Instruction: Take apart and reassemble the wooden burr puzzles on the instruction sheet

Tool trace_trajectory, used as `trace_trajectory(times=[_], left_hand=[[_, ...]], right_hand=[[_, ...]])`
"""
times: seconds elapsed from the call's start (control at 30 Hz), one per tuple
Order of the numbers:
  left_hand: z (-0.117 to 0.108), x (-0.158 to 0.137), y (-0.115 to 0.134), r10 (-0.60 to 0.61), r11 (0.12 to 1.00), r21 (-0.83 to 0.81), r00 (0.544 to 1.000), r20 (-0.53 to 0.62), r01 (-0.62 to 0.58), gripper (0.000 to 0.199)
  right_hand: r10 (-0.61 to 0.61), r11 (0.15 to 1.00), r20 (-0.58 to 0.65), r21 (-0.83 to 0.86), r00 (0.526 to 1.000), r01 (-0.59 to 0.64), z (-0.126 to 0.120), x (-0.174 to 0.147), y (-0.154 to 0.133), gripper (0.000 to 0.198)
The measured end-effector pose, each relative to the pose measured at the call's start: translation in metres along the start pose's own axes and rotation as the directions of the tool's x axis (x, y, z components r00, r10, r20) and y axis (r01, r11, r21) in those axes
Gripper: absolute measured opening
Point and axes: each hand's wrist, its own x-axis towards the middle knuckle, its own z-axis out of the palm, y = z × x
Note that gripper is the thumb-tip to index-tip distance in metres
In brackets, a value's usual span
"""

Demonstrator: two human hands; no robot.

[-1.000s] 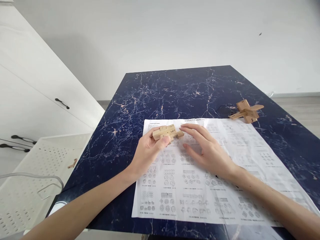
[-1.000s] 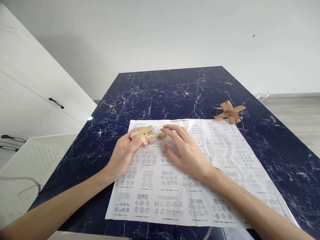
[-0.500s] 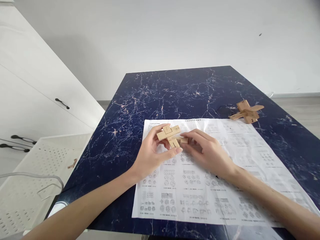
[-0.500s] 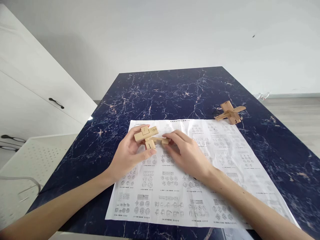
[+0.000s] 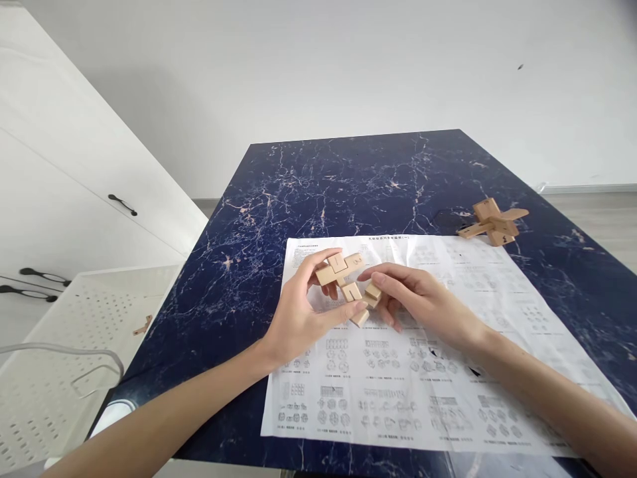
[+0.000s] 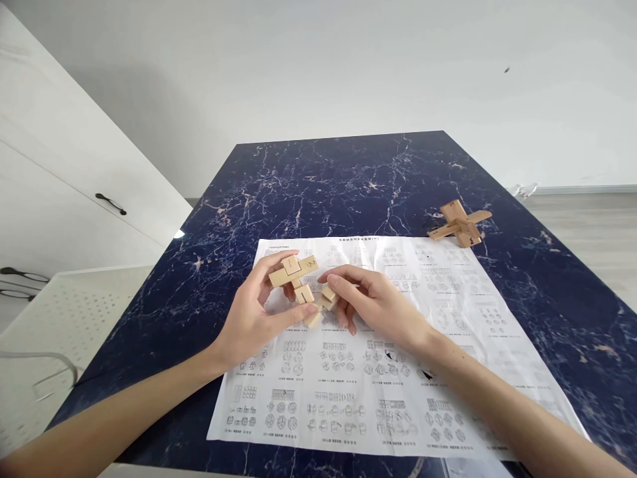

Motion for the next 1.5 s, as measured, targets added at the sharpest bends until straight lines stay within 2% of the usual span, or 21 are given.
trace_trajectory(times=[0.2, 0.27, 0.37, 0.47, 0.63, 0.83, 1.03, 1.3, 1.5], left_hand=[[0.0, 0.001, 0.002, 0.011, 1.0, 0.01, 1.0, -0.007, -0.011, 0.061], [0.0, 0.001, 0.002, 0.004, 1.0, 0.01, 1.0, -0.012, -0.004, 0.061], [0.0, 0.002, 0.002, -0.008, 1.0, 0.0, 1.0, -0.007, 0.008, 0.062], [0.0, 0.002, 0.001, -0.012, 1.0, 0.003, 1.0, -0.001, 0.012, 0.063], [0.0, -0.001, 0.0, 0.068, 0.993, 0.1, 0.998, 0.008, -0.069, 0.065], [0.002, -0.003, 0.0, 0.191, 0.953, 0.232, 0.981, 0.028, -0.193, 0.067], [0.001, -0.003, -0.001, 0.177, 0.937, 0.304, 0.984, 0.009, -0.171, 0.066], [0.0, -0.003, -0.005, 0.186, 0.908, 0.377, 0.982, 0.033, -0.184, 0.065], [0.001, -0.004, -0.007, 0.218, 0.874, 0.422, 0.971, 0.102, -0.241, 0.062]], right_hand=[[0.004, 0.999, 0.076, 0.042, 0.997, -0.007, 0.0, -0.002, -0.002, 0.044], [-0.002, 1.0, 0.064, 0.029, 0.998, 0.0, 0.0, -0.002, -0.001, 0.045], [-0.036, 0.998, -0.065, -0.061, 0.997, 0.032, 0.001, -0.002, 0.001, 0.044], [-0.074, 0.985, -0.217, -0.165, 0.973, 0.038, 0.003, -0.003, 0.002, 0.043], [-0.097, 0.982, -0.298, -0.185, 0.95, 0.042, 0.007, -0.003, 0.002, 0.044], [-0.055, 0.998, -0.254, -0.05, 0.966, 0.043, 0.008, -0.002, 0.003, 0.043], [0.01, 0.995, -0.166, 0.095, 0.986, 0.006, 0.01, -0.002, -0.002, 0.041], [0.02, 0.994, -0.1, 0.112, 0.995, -0.009, 0.012, -0.004, -0.006, 0.042], [-0.02, 0.994, -0.12, 0.108, 0.993, 0.033, 0.018, -0.006, -0.001, 0.04]])
